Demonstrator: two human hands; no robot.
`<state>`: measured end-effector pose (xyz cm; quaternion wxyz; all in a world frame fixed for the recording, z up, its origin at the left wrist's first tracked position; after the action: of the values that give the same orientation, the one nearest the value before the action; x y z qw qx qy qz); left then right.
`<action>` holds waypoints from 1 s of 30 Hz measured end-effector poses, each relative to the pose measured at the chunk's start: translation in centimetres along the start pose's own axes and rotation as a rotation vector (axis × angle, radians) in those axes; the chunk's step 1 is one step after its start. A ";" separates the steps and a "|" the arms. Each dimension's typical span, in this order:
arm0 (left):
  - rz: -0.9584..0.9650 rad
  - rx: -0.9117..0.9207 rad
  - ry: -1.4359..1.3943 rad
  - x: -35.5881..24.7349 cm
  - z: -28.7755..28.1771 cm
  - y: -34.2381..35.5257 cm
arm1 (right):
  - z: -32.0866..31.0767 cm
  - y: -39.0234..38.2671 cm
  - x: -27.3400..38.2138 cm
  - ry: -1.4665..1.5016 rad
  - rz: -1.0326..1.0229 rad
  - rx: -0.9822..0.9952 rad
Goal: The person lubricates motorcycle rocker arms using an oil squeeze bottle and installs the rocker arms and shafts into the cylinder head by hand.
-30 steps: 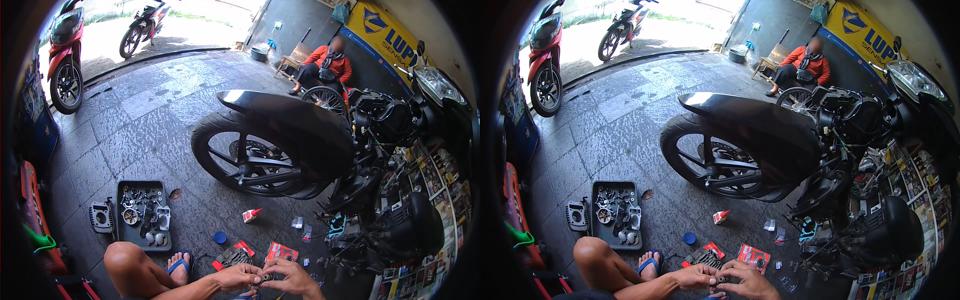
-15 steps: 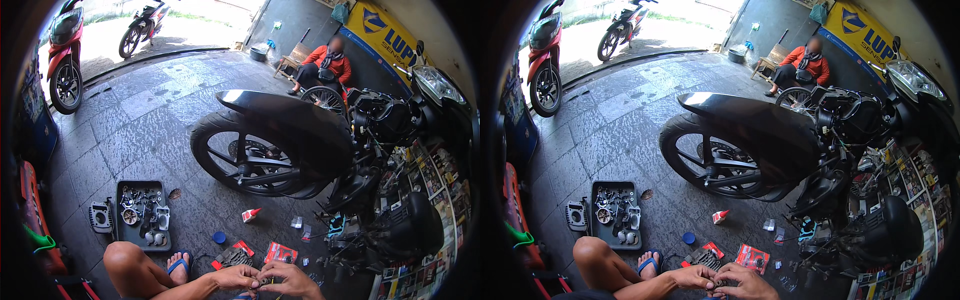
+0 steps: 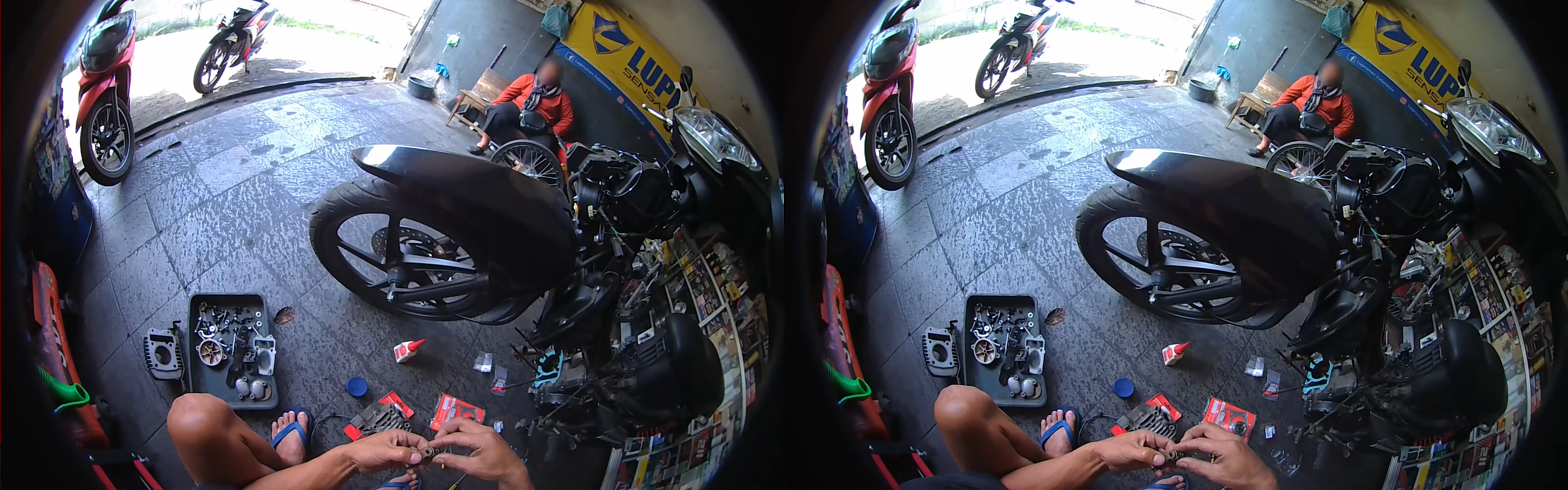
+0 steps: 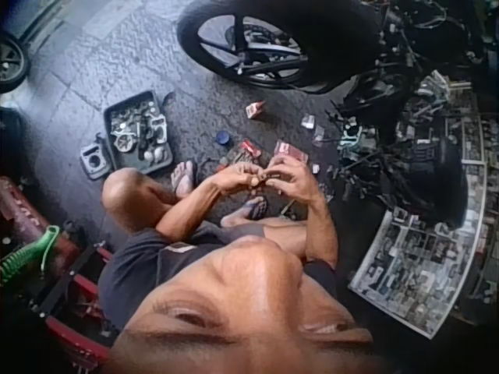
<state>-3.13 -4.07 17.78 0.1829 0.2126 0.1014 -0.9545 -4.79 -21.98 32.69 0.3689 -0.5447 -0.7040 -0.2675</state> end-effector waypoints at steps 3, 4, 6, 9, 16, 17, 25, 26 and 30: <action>0.010 -0.018 0.006 0.2 -0.1 0.0 | -0.1 0.0 0.1 -0.006 0.063 -0.004; 0.008 -0.024 0.013 0.2 0.0 0.0 | -0.2 -0.1 0.1 -0.007 0.044 0.005; 0.005 -0.030 0.022 0.2 0.3 0.0 | -0.2 -0.2 0.0 -0.007 0.024 0.011; 0.007 0.012 0.031 0.1 0.3 -0.2 | 0.2 -0.1 0.0 -0.045 -0.038 0.072; 0.020 0.010 0.026 0.2 0.3 0.0 | 0.2 0.0 0.4 -0.031 0.021 0.031; 0.027 0.010 0.017 0.1 0.4 -0.1 | 0.2 0.1 0.5 -0.051 0.044 0.026; 0.020 -0.011 0.035 0.2 0.4 -0.2 | 0.3 0.1 0.6 -0.051 -0.016 0.083; 0.022 -0.044 0.044 0.2 0.5 -0.2 | 0.3 0.1 0.6 -0.068 -0.046 0.105; 0.020 -0.044 0.059 0.3 0.2 0.1 | 0.2 0.0 0.8 -0.056 -0.003 0.066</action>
<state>-3.41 -4.30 17.83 0.1942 0.2377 0.1254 -0.9434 -4.94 -21.32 33.21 0.3665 -0.5384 -0.7234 -0.2291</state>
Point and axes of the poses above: each hand's wrist, its own y-axis towards the middle knuckle, its own z-axis out of the palm, x = y × z, the point moved 1 cm from there along y, towards the middle knuckle, and after that the axes turned 14 degrees about -x, right-handed, at the moved point
